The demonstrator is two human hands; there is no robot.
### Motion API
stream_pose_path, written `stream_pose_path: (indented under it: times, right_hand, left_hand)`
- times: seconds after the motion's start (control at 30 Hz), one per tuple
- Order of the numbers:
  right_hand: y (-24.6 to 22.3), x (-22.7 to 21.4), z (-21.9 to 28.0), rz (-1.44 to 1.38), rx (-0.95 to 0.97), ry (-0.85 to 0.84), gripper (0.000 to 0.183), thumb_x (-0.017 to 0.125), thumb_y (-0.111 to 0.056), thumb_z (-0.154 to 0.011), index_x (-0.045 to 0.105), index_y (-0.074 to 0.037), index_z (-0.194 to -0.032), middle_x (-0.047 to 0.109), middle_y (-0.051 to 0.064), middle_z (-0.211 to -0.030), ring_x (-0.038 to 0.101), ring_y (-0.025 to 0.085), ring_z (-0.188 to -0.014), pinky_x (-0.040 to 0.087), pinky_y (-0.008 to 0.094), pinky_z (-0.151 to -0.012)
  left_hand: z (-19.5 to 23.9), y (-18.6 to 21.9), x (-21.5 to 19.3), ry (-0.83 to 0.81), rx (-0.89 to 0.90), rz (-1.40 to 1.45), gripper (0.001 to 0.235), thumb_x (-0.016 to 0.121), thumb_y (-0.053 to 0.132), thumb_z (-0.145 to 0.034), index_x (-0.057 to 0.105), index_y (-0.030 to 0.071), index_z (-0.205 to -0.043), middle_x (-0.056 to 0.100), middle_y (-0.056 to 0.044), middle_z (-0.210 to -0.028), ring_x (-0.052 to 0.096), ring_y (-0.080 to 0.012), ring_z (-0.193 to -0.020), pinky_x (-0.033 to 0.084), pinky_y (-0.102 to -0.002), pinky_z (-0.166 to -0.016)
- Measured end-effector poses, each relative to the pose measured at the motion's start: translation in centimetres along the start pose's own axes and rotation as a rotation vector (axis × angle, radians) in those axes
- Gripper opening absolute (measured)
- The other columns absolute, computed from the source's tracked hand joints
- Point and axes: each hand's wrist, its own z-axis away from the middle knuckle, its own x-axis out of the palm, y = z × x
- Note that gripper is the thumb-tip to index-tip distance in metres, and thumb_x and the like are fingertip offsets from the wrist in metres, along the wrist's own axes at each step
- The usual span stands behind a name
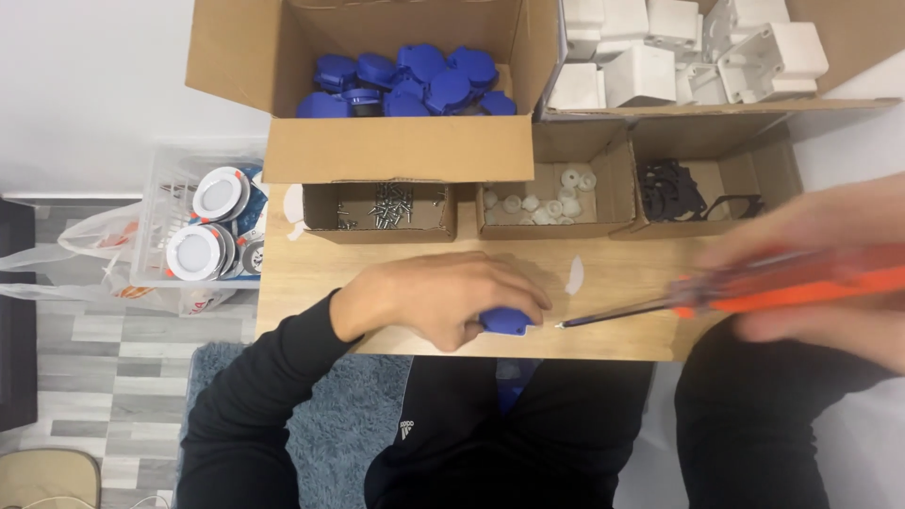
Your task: The person assembles a blue electrical socket cover by screwing it onto a white base using an orange screwdriver. They retrieve screws from a cardboard box, tighten the cover, and then attach a black plastic component to the assembly.
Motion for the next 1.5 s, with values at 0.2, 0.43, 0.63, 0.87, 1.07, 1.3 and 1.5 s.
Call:
stream_pose_path:
  times: [0.2,0.43,0.63,0.87,1.07,1.3,1.5]
  right_hand:
    - [-4.6,4.3,-4.0,0.186,0.113,0.048,0.040,0.095,-0.015,-0.067,0.094,-0.021,-0.107,0.104,-0.007,-0.099,0.102,0.005,-0.092,0.077,0.021,-0.075]
    - [-4.7,4.2,-4.4,0.316,0.272,0.238,0.036,0.099,-0.021,-0.067,0.092,-0.020,-0.103,0.094,-0.003,-0.087,0.087,0.007,-0.089,0.055,0.024,-0.084]
    - [-4.2,3.9,-5.0,0.373,0.069,0.174,0.034,0.093,-0.029,-0.073,0.090,-0.023,-0.106,0.091,-0.008,-0.093,0.083,0.008,-0.088,0.059,0.026,-0.080]
    - [-4.4,4.4,-6.0,0.247,0.126,0.135,0.033,0.093,-0.020,-0.072,0.089,-0.014,-0.104,0.095,-0.004,-0.091,0.093,0.007,-0.088,0.066,0.022,-0.085]
    - [-2.2,4.5,-5.7,0.252,-0.175,0.175,0.067,0.095,-0.011,-0.071,0.066,0.000,-0.130,0.085,0.013,-0.112,0.090,0.025,-0.107,0.066,0.031,-0.086]
    - [-2.2,3.8,-6.2,0.325,-0.243,0.067,0.076,0.083,-0.010,-0.086,0.050,-0.010,-0.154,0.085,0.004,-0.125,0.088,0.016,-0.118,0.054,0.020,-0.068]
    - [-0.8,3.3,-6.3,0.324,-0.453,0.029,0.076,0.078,-0.003,-0.097,0.039,-0.011,-0.162,0.084,0.004,-0.132,0.087,0.010,-0.107,0.060,0.015,-0.067]
  left_hand:
    - [-0.7,-0.6,0.2,0.161,-0.129,-0.168,0.056,0.083,0.028,-0.084,0.064,0.008,-0.133,0.067,-0.014,-0.134,0.070,-0.0398,-0.116,0.057,-0.054,-0.089]
    - [-2.1,-2.3,2.6,0.344,-0.090,-0.258,0.055,0.076,0.050,-0.098,0.058,0.004,-0.122,0.060,-0.015,-0.124,0.069,-0.0358,-0.097,0.062,-0.049,-0.072]
    - [-2.6,-2.9,2.2,0.342,-0.004,-0.127,0.050,0.076,0.043,-0.099,0.054,0.006,-0.124,0.062,-0.013,-0.129,0.070,-0.0366,-0.100,0.060,-0.047,-0.074]
    - [-2.4,-5.3,3.8,0.389,0.036,-0.052,0.058,0.081,0.045,-0.096,0.056,0.006,-0.131,0.069,-0.013,-0.133,0.074,-0.0361,-0.114,0.062,-0.044,-0.085]
    - [-2.1,-5.7,4.0,0.423,0.090,-0.046,0.062,0.083,0.043,-0.096,0.054,0.001,-0.132,0.067,-0.018,-0.139,0.072,-0.0395,-0.125,0.062,-0.046,-0.098]
    - [-2.0,-5.4,3.9,0.396,0.062,-0.018,0.069,0.084,0.046,-0.094,0.053,-0.001,-0.134,0.065,-0.018,-0.144,0.070,-0.0400,-0.131,0.060,-0.048,-0.102]
    - [-2.0,-5.4,3.8,0.381,0.056,-0.017,0.069,0.082,0.047,-0.095,0.052,0.000,-0.135,0.064,-0.017,-0.146,0.069,-0.0392,-0.132,0.060,-0.047,-0.100]
